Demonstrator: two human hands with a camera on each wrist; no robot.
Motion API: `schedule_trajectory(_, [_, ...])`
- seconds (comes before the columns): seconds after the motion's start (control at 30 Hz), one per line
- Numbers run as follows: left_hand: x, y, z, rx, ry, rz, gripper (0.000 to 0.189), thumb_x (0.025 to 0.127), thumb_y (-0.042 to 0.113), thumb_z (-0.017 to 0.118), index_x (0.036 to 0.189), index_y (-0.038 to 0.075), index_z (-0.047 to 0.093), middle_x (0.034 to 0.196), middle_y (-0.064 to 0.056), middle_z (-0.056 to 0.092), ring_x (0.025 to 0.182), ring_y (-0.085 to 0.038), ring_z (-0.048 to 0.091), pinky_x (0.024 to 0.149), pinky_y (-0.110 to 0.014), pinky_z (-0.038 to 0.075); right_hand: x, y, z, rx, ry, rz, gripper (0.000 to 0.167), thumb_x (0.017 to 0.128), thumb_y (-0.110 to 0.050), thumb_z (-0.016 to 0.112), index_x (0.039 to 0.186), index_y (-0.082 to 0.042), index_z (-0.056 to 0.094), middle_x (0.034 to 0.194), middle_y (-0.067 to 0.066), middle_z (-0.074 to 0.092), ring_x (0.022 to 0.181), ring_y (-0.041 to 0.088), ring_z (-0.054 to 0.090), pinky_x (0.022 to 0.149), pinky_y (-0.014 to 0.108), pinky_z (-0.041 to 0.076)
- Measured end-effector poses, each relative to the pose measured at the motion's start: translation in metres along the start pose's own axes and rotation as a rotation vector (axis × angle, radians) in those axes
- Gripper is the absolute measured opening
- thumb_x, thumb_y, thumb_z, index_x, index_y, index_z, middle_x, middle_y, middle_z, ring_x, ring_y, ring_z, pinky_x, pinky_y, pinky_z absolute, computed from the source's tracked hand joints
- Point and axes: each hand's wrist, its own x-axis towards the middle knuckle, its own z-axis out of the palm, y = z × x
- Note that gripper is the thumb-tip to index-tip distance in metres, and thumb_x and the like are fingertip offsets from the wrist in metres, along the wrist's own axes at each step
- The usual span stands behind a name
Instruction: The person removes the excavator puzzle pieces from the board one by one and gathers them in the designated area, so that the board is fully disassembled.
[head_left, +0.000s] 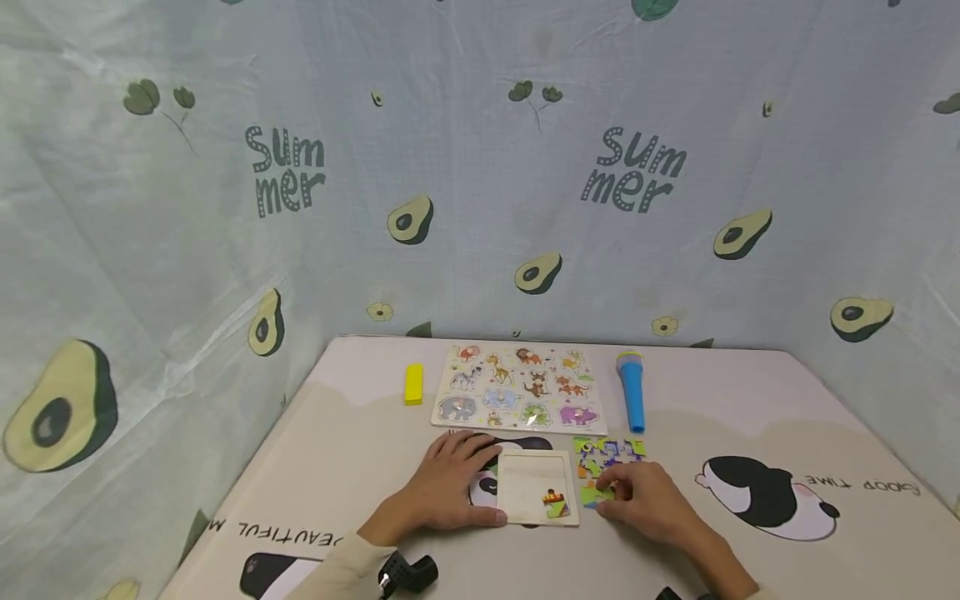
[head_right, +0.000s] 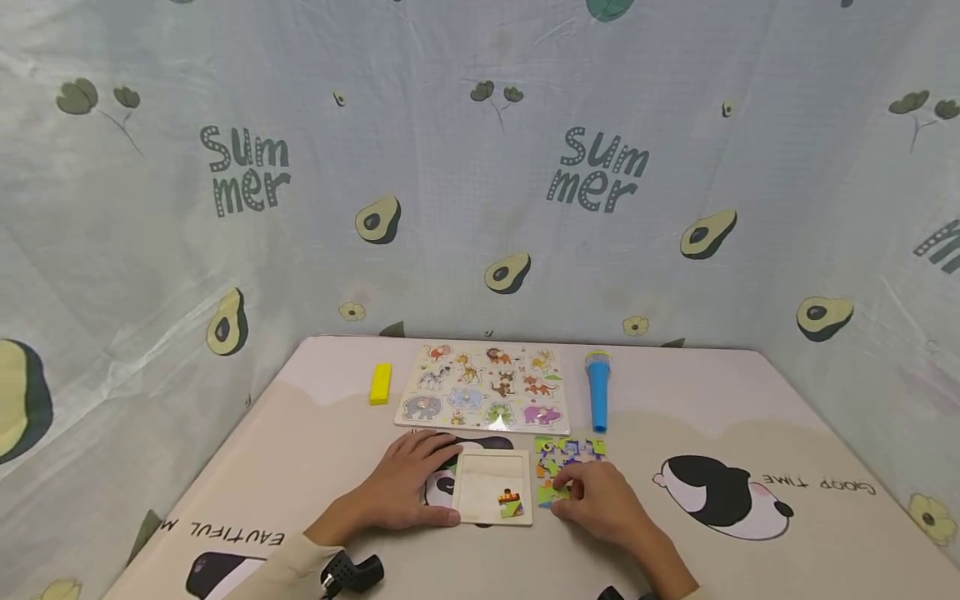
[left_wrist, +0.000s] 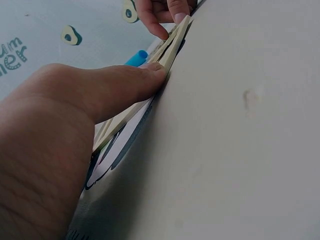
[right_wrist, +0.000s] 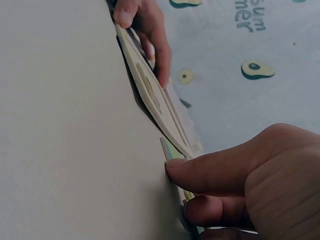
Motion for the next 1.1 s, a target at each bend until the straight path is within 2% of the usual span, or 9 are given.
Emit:
schedule_trajectory(0.43, [-0.0021,0.0003,0.002,0.001,0.018,0.009,0.096,0.078,0.081,0.059,0.154,0.025,0.044,0.16,0.001,0.039,0.149,-0.03,0.026,0.12,-0.06,0.017,-0.0023,0.0021,0.0021,0.032,-0.007,0.015,0.02,0.081,-0.019,0.085,0.098,-0.014,0.077,0.07,-0.004,0.052,0.068,0.012,0.048,0.057,0.024,0.037])
schedule_trajectory(0.67, [-0.001,-0.0005,0.0012,0.015,0.021,0.013,0.096,0.078,0.082,0.058,0.155,0.024,0.044,0.16,0.001,0.039,0.149,-0.03,0.026,0.12,-0.059,0.018,0.0006,0.0042,0.0034,0.004,0.015,0.009,0.019,0.081,-0.016,0.084,0.098,-0.015,0.076,0.07,-0.006,0.052,0.067,0.009,0.048,0.057,0.023,0.037])
schedule_trajectory(0.87, [-0.0025,0.001,-0.0012,0.016,-0.002,0.001,0.097,0.078,0.082,0.058,0.155,0.025,0.042,0.16,0.002,0.038,0.15,-0.029,0.025,0.121,-0.058,0.017,-0.001,0.0041,0.003,0.003,0.006,-0.001,0.02,0.081,-0.016,0.083,0.1,-0.015,0.075,0.069,-0.007,0.053,0.065,0.008,0.048,0.056,0.024,0.038])
schedule_trajectory(1.1, [-0.0028,0.0024,-0.0031,0.016,0.005,0.003,0.097,0.079,0.081,0.059,0.155,0.024,0.043,0.16,0.001,0.038,0.15,-0.028,0.026,0.121,-0.057,0.017,-0.0006,0.0021,0.0015,-0.043,0.012,-0.015,0.02,0.083,-0.018,0.082,0.102,-0.018,0.075,0.07,-0.009,0.052,0.068,0.007,0.048,0.06,0.024,0.038])
